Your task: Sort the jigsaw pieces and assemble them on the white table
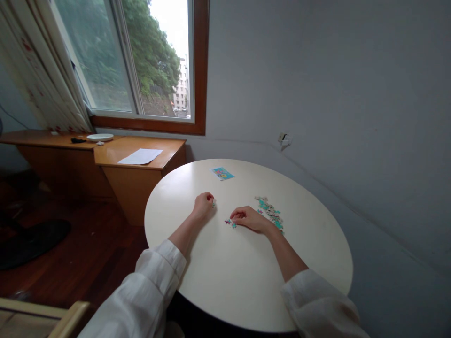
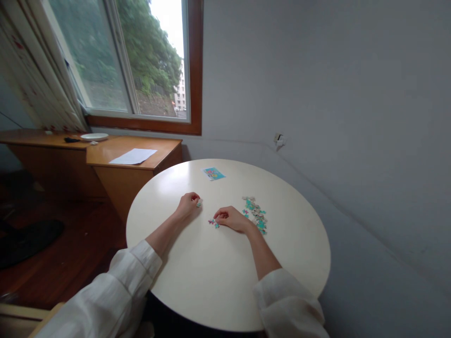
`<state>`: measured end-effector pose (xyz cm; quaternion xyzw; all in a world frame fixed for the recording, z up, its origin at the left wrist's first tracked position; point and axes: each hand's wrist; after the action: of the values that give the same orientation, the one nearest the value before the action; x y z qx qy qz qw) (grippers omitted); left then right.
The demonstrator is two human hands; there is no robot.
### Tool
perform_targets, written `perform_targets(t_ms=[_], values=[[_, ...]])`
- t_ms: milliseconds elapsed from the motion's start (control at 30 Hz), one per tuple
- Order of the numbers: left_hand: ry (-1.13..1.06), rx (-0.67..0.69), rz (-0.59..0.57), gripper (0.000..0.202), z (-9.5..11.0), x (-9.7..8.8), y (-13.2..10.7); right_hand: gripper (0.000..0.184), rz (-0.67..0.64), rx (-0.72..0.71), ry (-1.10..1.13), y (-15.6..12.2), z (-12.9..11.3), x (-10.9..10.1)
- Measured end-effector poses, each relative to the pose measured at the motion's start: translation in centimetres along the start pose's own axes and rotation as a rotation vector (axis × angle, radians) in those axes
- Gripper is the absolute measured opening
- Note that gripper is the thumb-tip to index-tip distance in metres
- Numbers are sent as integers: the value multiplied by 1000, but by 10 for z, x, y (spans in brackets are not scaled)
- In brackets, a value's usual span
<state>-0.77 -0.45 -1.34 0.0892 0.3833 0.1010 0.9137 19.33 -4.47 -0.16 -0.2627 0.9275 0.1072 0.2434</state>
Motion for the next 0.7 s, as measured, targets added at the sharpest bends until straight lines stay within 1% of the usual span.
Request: perform_targets(t_ms=[300, 567, 600, 633, 700], values=[[-11, -4, 8, 20, 0, 0, 0, 23, 18, 35, -2, 1, -1, 2], [-8, 0, 6, 20, -1, 1, 1, 21, 49, -3, -53, 4, 7, 3], [-7, 0, 6, 20, -1, 1, 1, 20, 89, -7, -63, 5, 9, 3], [-6, 2, 6, 20, -1, 1, 1, 20, 157, -8, -87, 7, 11, 1], [-6, 4, 6, 21, -1, 1, 0, 18, 376, 8, -188, 9, 16, -4]])
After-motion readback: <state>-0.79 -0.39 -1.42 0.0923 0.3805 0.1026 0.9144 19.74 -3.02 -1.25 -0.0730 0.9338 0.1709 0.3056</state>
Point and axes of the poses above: each hand's wrist, its own y-axis towards the middle knuckle, its own x-axis out of the palm, z = x × y, and after that the axes turned 2 degrees about z, right-handed
